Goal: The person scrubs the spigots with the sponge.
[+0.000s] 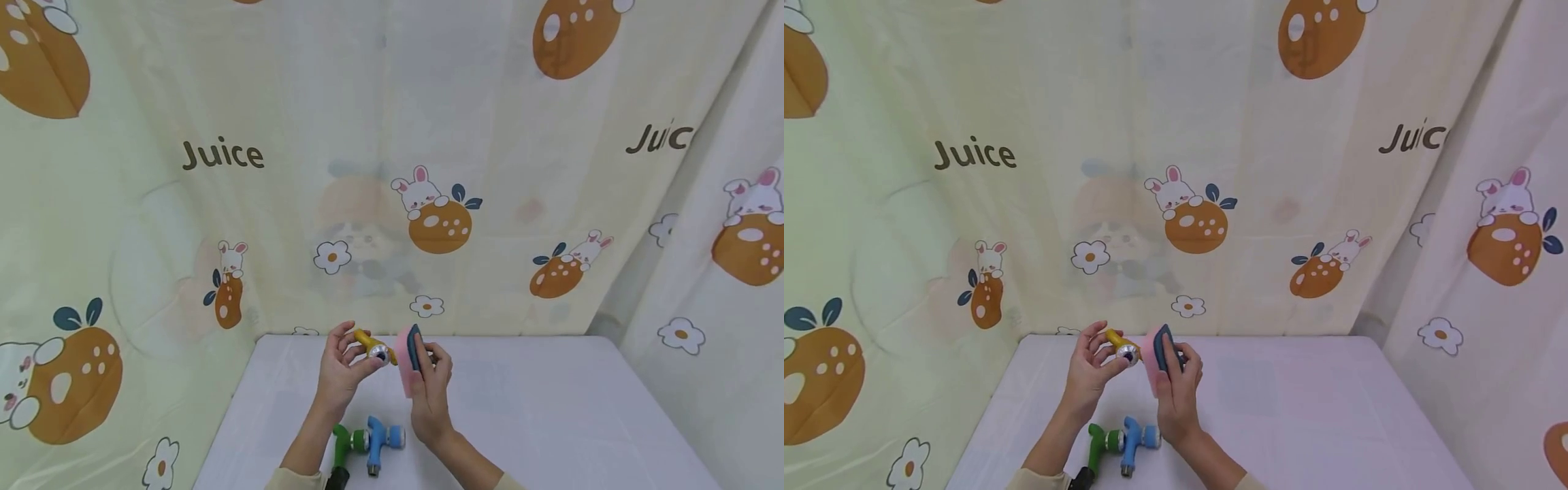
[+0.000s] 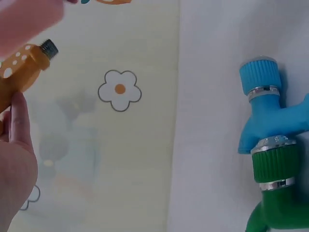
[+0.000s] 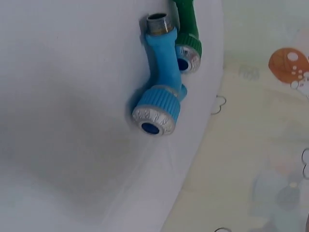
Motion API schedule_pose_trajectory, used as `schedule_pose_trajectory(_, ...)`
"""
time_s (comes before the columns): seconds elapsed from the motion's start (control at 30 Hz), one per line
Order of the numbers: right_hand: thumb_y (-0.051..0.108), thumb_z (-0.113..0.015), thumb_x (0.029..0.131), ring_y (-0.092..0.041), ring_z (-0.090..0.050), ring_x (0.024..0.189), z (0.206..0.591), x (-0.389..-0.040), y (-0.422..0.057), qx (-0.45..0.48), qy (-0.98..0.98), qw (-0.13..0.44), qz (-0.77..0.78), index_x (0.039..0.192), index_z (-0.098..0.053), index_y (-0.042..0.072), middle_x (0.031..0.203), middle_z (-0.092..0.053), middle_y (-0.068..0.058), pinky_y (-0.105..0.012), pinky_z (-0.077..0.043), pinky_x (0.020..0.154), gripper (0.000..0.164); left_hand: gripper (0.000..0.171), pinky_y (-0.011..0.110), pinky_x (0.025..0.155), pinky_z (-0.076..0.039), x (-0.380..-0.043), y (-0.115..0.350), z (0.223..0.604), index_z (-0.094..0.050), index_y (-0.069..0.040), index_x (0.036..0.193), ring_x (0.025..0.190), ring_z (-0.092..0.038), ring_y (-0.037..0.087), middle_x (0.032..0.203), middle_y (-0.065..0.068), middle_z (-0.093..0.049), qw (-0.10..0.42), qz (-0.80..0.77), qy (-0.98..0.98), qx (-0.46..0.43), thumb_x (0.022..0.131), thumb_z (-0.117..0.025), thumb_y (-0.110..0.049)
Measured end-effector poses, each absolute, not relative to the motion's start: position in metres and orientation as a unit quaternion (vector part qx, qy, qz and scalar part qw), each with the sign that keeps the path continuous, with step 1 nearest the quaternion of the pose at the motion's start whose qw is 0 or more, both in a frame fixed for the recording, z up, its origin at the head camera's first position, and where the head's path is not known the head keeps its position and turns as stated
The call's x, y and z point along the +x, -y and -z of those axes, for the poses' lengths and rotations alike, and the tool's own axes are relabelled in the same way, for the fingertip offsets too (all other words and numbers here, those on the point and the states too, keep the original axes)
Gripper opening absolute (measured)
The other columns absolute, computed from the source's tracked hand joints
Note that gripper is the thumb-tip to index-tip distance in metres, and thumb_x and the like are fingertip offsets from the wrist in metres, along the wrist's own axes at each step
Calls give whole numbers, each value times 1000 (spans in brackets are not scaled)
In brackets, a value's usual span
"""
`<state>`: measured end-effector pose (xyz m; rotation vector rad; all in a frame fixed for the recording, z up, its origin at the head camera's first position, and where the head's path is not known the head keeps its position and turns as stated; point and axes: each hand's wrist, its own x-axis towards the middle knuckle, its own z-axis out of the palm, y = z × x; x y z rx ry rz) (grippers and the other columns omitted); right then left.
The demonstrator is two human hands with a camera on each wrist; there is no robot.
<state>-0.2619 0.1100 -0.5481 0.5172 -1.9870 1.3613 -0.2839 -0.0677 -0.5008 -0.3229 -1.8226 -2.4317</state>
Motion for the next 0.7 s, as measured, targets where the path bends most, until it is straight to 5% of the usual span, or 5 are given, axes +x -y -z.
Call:
schedule_pose_trajectory(0.4,20,-61,99,-37,-33,116,534,-263,-110,180,822,373,-392,158,-46,23,146,-34,-26,-43,-20,84,61,43,27,88,-61,-281,60,505,-72,-19,118,107,-67,21,118,5,-65,143,666,719,-134,80,-91,-19)
schedule_pose_trajectory(0.7,11,-55,102,-33,-28,124,538,-265,-118,207,808,325,-446,157,-48,24,146,-33,-24,-47,-26,89,57,38,32,88,-62,-280,61,503,-76,-23,111,99,-67,17,112,1,-66,88,572,799,-166,80,-90,-38)
